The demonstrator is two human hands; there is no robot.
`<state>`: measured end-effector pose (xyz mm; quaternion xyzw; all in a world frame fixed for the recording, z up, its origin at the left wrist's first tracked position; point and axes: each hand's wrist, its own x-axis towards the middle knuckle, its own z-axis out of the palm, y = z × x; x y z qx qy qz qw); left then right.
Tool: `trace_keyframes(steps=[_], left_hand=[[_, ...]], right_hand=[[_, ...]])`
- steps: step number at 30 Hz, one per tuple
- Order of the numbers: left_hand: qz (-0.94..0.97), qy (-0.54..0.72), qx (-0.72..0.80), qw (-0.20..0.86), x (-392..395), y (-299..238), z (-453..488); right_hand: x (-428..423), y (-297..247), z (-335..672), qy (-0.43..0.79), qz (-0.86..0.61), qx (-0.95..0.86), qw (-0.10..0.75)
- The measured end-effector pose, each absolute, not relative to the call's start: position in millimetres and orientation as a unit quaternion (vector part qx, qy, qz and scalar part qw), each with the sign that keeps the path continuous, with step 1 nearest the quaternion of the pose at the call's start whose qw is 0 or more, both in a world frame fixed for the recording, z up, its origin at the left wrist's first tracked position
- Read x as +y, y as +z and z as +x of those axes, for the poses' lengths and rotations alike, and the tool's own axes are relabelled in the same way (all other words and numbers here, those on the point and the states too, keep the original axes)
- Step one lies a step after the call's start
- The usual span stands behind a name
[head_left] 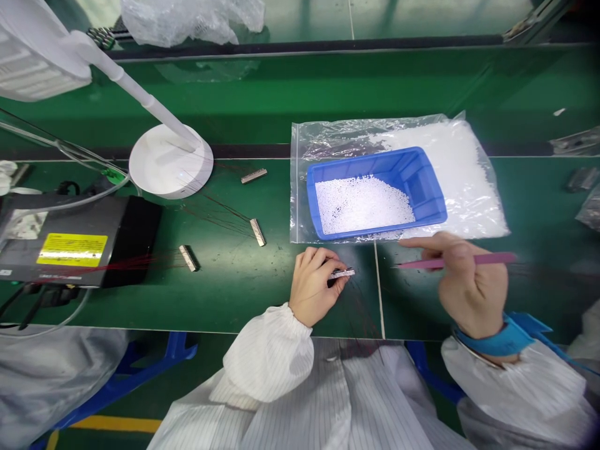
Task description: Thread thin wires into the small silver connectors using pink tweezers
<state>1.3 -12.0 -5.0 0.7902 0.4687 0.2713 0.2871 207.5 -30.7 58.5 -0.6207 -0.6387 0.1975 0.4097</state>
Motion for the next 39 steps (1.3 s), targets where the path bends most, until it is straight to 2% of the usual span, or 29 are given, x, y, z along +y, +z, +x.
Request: trace_keyframes(steps=[3, 6, 9, 14, 39], left_hand=[[0.793, 0.265, 0.467, 0.288, -12, -6, 1], [0.795, 0.257, 0.467, 0.289, -12, -6, 0], [0.796, 0.254, 0.467, 0.289, -12, -5, 0], [0.792, 0.254, 0.471, 0.294, -12, -4, 1], [0.79, 0.244, 0.481, 0.292, -11, -2, 1]], right_hand=[[-33, 46, 200, 0.328, -0.6, -0.601, 0.414], [-33, 31, 190, 0.382, -0.609, -0.588, 0.369], [-33, 18, 183, 0.389, -0.602, -0.603, 0.349], [-38, 6, 180, 0.38, -0.592, -0.612, 0.362], [-37, 8, 181, 0.383, -0.573, -0.631, 0.356]])
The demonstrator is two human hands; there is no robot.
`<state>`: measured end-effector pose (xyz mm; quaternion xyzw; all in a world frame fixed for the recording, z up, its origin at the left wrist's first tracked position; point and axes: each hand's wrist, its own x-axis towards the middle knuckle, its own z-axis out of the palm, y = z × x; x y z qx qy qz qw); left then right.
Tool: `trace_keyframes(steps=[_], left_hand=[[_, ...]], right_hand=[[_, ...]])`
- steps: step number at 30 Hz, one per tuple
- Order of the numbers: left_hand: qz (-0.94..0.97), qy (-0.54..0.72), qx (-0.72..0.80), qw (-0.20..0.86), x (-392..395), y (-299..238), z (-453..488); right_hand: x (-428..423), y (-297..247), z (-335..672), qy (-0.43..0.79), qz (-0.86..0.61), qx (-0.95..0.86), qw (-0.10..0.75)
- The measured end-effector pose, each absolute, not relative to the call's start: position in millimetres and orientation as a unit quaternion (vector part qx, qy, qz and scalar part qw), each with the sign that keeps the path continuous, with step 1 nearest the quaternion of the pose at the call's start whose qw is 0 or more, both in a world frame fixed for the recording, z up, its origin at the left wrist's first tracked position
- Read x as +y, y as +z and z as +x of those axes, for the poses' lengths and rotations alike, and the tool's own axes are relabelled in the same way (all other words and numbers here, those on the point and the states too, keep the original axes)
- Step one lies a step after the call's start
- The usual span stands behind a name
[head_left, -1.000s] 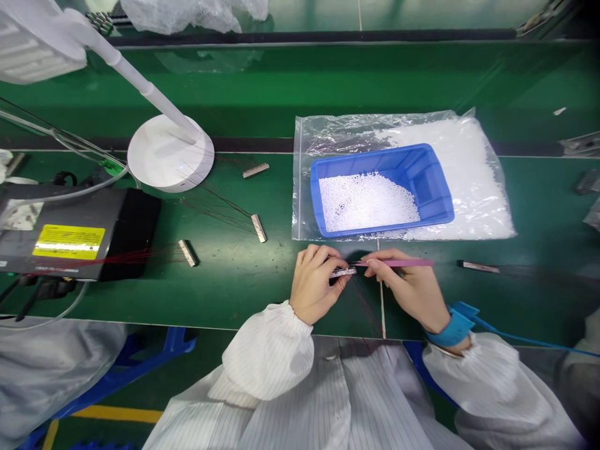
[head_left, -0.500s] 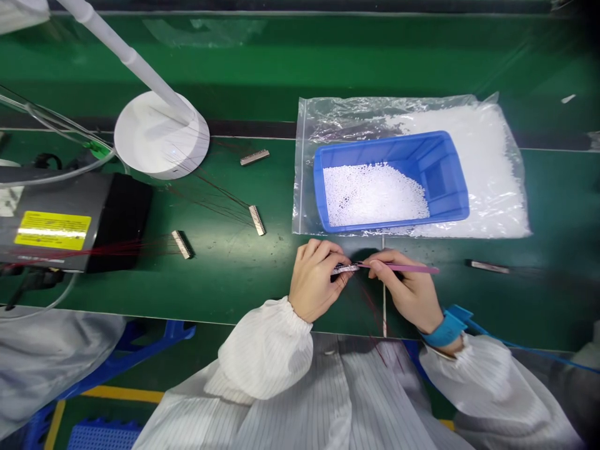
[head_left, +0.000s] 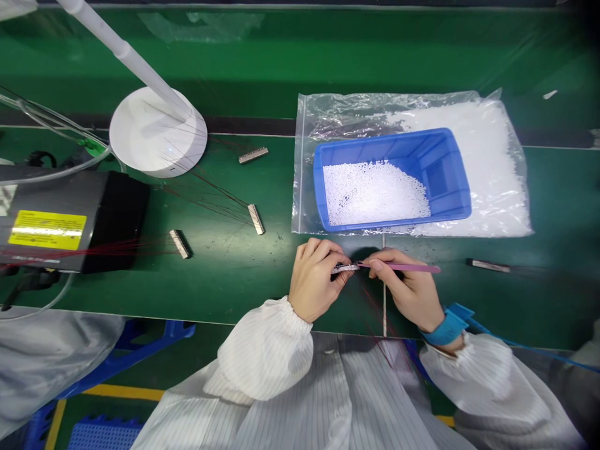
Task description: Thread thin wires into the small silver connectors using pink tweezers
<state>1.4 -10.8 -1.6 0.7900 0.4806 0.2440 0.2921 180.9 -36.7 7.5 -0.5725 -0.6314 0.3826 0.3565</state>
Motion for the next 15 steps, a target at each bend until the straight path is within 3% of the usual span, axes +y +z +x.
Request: trace_keyframes(steps=[15], left_hand=[[0.79, 0.254, 0.476, 0.292, -10.6, -4.2, 1.6]], right_hand=[[-34.6, 12.0, 180.7, 0.324, -0.546, -0.698, 0.331]])
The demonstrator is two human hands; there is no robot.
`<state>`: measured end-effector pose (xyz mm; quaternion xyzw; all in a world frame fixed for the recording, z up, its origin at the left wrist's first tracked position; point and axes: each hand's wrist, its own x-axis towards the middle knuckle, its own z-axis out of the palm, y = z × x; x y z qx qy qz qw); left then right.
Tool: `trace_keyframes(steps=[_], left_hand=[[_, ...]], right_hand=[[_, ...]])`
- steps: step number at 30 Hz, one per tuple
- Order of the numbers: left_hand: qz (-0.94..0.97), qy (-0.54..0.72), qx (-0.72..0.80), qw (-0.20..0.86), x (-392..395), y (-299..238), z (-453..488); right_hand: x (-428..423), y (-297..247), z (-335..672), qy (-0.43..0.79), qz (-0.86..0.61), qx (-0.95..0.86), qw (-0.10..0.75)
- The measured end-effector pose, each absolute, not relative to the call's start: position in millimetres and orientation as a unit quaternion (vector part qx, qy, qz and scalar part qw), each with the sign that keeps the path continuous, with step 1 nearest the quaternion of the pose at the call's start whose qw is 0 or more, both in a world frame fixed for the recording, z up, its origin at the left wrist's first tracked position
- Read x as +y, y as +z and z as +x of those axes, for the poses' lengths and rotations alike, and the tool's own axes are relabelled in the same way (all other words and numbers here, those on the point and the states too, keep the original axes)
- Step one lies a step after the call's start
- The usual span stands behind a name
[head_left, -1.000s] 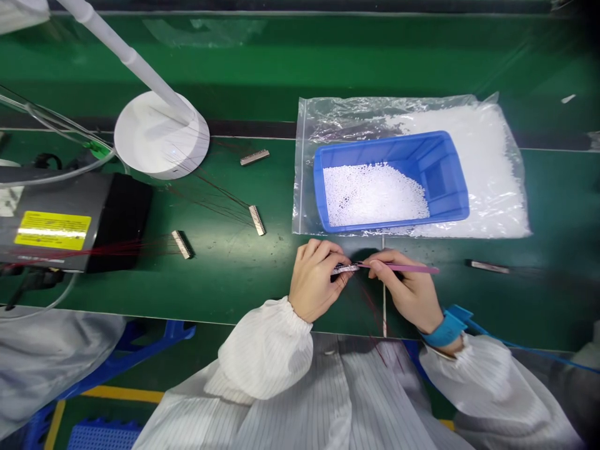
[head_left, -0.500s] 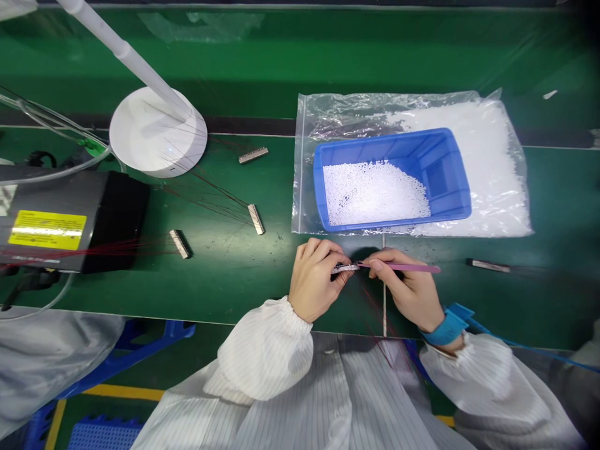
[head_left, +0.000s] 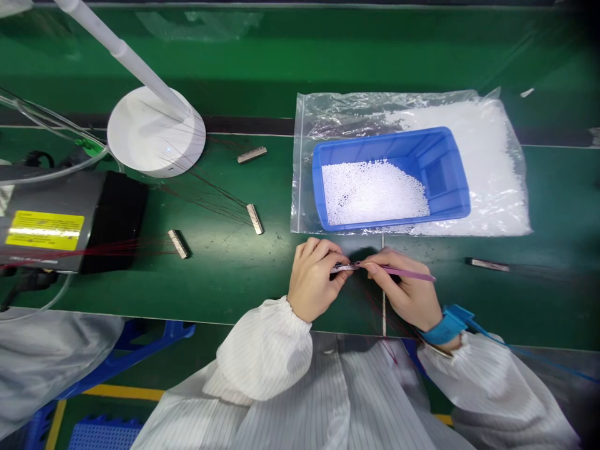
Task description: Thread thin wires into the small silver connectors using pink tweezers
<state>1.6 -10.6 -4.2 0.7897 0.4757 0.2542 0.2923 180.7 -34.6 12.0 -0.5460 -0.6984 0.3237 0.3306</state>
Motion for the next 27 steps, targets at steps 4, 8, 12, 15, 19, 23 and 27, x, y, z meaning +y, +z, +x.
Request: trace_keyframes(steps=[4, 8, 12, 15, 19, 23, 27], left_hand=[[0.791, 0.251, 0.476, 0.293, -10.5, -3.9, 1.3], [0.789, 0.253, 0.476, 0.294, -10.5, -4.1, 1.2], [0.79, 0.248, 0.477, 0.295, -10.6, -4.6, 1.1], [0.791, 0.247, 0.476, 0.293, -10.6, -4.9, 1.0], [0.792, 0.252, 0.474, 0.29, -10.7, -5.0, 1.1], [0.791, 0.248, 0.477, 0.291, -10.8, -4.9, 1.3], [0.791, 0.247, 0.478, 0.292, -10.6, -4.6, 1.3]], right_hand=[[-34.0, 14.6, 180.8, 0.31, -0.547, -0.698, 0.342], [-34.0, 15.2, 180.7, 0.319, -0.546, -0.701, 0.331], [-35.3, 13.9, 180.4, 0.322, -0.555, -0.695, 0.324], [-35.8, 13.5, 180.6, 0.321, -0.56, -0.689, 0.331], [-35.3, 13.6, 180.6, 0.322, -0.557, -0.691, 0.329], [-34.9, 13.7, 179.9, 0.323, -0.557, -0.692, 0.326], [-35.0, 13.8, 179.4, 0.323, -0.555, -0.691, 0.333]])
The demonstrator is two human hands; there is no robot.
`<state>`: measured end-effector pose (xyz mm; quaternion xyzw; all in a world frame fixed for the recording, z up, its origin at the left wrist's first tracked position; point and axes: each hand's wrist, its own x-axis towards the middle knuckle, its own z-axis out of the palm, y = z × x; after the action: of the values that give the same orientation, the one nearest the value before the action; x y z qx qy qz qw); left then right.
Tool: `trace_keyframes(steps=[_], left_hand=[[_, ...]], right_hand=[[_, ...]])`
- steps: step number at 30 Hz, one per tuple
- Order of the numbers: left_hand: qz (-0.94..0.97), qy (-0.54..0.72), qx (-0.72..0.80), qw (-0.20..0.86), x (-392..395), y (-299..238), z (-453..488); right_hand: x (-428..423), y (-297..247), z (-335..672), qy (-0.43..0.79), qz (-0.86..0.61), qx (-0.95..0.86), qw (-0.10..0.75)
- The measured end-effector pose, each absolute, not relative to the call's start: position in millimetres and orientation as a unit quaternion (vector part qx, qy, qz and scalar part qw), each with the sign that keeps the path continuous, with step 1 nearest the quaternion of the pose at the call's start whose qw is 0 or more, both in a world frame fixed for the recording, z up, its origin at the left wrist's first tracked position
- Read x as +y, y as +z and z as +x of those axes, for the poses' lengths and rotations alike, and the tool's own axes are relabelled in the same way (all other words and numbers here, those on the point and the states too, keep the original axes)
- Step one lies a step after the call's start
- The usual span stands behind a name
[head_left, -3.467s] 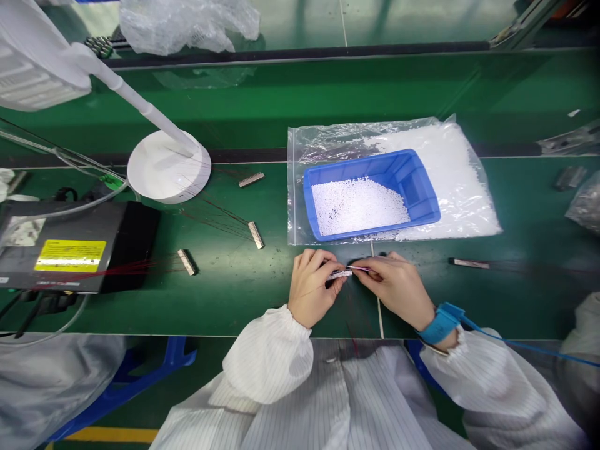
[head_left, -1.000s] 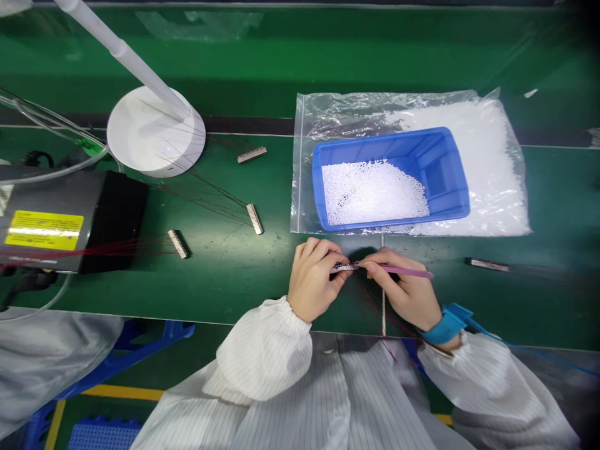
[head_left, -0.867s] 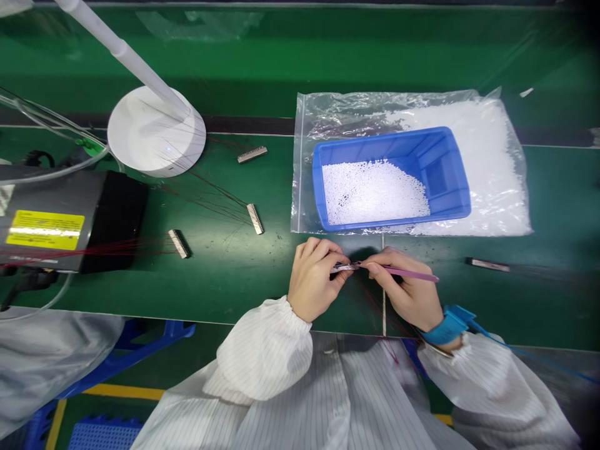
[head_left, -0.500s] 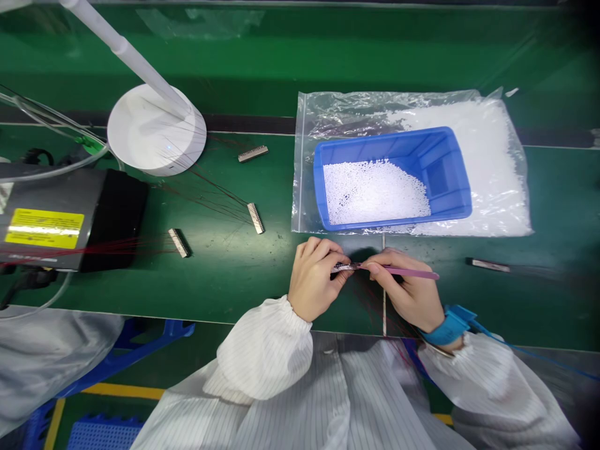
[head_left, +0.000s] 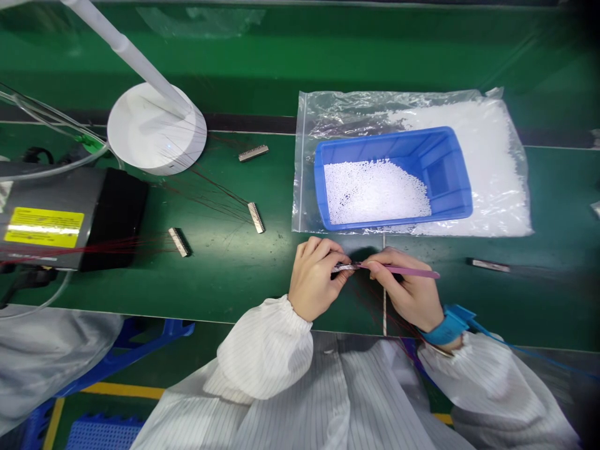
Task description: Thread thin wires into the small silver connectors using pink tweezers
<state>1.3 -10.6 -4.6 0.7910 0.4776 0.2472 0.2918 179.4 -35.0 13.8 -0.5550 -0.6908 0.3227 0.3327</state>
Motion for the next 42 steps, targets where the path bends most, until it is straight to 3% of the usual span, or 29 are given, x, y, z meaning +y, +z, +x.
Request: trace_keyframes(steps=[27, 37, 40, 42], left_hand=[[0.79, 0.262, 0.472, 0.29, -11, -5, 1], [0.791, 0.262, 0.471, 0.29, -10, -4, 1], [0.79, 0.261, 0.472, 0.292, -11, -4, 1], [0.789, 0.264, 0.472, 0.292, -11, -5, 2]], right_hand=[[-35, 14, 180, 0.309, -0.552, -0.701, 0.328], [-31, 23, 175, 0.263, -0.536, -0.759, 0.26], [-32, 31, 177, 0.257, -0.547, -0.742, 0.292], [-34, 40, 181, 0.252, -0.563, -0.702, 0.357]])
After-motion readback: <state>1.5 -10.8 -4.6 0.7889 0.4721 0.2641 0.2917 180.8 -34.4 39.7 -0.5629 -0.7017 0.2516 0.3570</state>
